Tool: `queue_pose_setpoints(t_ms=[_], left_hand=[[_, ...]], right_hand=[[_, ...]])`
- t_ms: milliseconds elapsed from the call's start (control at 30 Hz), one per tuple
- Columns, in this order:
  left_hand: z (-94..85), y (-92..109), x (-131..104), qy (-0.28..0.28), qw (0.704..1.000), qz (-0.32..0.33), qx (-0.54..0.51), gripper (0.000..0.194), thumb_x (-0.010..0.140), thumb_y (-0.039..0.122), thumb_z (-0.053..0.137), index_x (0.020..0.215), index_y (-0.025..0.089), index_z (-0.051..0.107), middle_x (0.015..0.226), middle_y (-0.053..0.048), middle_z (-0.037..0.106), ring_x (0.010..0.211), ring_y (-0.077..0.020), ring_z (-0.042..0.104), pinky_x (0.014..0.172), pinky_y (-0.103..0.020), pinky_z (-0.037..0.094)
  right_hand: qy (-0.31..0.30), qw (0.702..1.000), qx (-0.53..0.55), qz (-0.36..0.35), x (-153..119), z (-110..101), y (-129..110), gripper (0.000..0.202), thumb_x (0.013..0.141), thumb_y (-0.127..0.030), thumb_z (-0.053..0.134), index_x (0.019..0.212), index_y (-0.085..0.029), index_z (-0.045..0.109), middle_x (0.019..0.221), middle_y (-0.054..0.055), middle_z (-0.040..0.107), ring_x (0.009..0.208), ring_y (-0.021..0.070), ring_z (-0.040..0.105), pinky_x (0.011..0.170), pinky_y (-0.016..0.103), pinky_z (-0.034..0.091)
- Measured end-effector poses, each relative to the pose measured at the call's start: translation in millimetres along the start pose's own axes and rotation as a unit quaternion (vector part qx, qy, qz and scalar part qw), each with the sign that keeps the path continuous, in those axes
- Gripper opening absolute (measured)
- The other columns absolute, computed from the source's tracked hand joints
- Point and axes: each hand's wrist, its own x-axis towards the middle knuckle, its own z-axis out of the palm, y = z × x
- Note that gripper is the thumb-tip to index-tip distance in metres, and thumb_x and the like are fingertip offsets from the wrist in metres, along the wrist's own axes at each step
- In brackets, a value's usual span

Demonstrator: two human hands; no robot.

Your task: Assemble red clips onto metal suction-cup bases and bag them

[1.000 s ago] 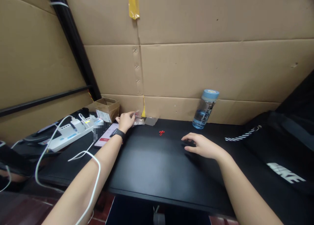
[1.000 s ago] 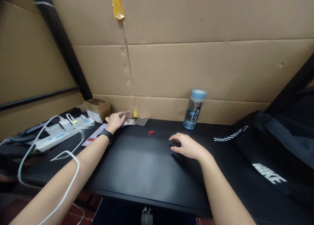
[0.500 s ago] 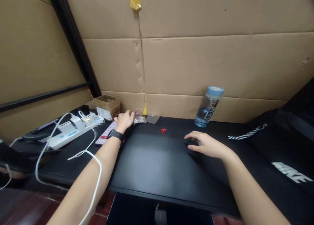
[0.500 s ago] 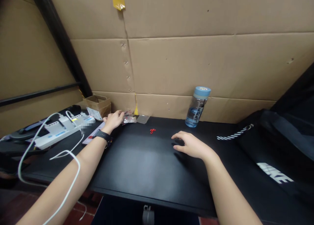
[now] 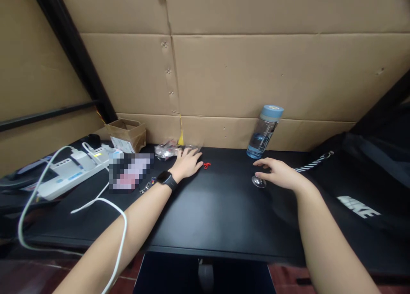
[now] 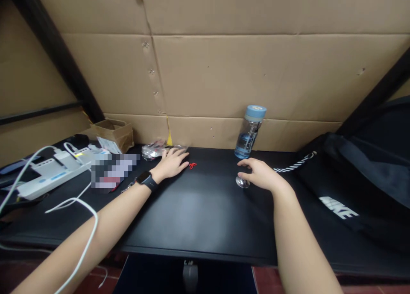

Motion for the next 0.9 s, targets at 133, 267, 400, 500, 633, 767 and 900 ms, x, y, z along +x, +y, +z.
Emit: queue_pose_setpoints(t_ms=[133,267,400,500,633,767,900], left_hand=[[-0.8,-5,-2,0.003,1.0,-0.002,-0.006,0.052,0.1,0.041,0.047,0.149,0.024,0.051,0.155,-0.014,0.05,0.14,-0.0397,0.039,0.111,-0.064,0.027],[-7.7,-6,-5,-0.015,0.999,0.023,-0.019,0.045,0.101,0.038,0.044,0.144,0.031,0.055,0.16,-0.01,0.045,0.143,-0.0386,0.036,0.11,-0.064,0.028],[-11.7,6,-7,0.032,0.998,0.056,-0.009,0.034,0.096,0.034,0.054,0.127,0.028,0.067,0.151,-0.011,0.052,0.139,-0.0363,0.038,0.106,-0.058,0.034],[-10.2,14,-9,0.043,0.995,0.093,0.007,0.033,0.096,0.031,0.056,0.126,0.028,0.069,0.143,-0.012,0.057,0.133,-0.0356,0.041,0.103,-0.055,0.036],[-6.1,19,-9,0.033,0.988,0.142,0.044,0.044,0.098,0.015,0.046,0.129,0.035,0.069,0.151,-0.006,0.053,0.135,-0.0347,0.038,0.103,-0.055,0.033],[-7.7,18,-8,0.034,0.986,0.155,0.047,0.032,0.1,0.021,0.05,0.117,0.033,0.075,0.148,-0.006,0.057,0.135,-0.0349,0.039,0.102,-0.055,0.033],[-10.9,20,-8,0.043,0.987,0.155,0.017,0.022,0.099,0.028,0.057,0.106,0.03,0.077,0.142,-0.007,0.061,0.135,-0.0345,0.04,0.105,-0.055,0.03]], right_hand=[[-0.005,1.0,0.002,0.002,0,0,-1,0.046,0.083,-0.046,0.068,0.122,-0.022,0.071,0.123,0.01,0.072,0.108,0.0306,0.069,0.093,0.042,0.056],[-0.02,1.0,0.007,0.0,0,-1,-3,0.046,0.082,-0.046,0.07,0.123,-0.023,0.071,0.122,0.01,0.073,0.108,0.0302,0.069,0.094,0.042,0.055],[-0.059,0.998,-0.016,0.02,0,2,0,0.061,0.07,-0.045,0.081,0.126,-0.021,0.07,0.121,0.011,0.072,0.107,0.031,0.069,0.094,0.041,0.055],[-0.086,0.996,-0.024,0.029,0,6,1,0.07,0.059,-0.039,0.089,0.124,-0.022,0.071,0.119,0.01,0.072,0.106,0.0305,0.069,0.094,0.039,0.054],[-0.096,0.995,-0.01,0.023,0,8,-1,0.057,0.061,-0.032,0.088,0.115,-0.022,0.074,0.111,0.007,0.074,0.098,0.0264,0.07,0.087,0.034,0.054],[-0.111,0.993,-0.007,0.03,1,8,-3,0.047,0.063,-0.028,0.085,0.109,-0.022,0.075,0.102,0.004,0.075,0.091,0.0238,0.07,0.081,0.031,0.054],[-0.116,0.993,-0.005,0.023,2,8,-2,0.049,0.063,-0.03,0.083,0.111,-0.023,0.074,0.097,0.003,0.074,0.086,0.0224,0.069,0.077,0.03,0.053]])
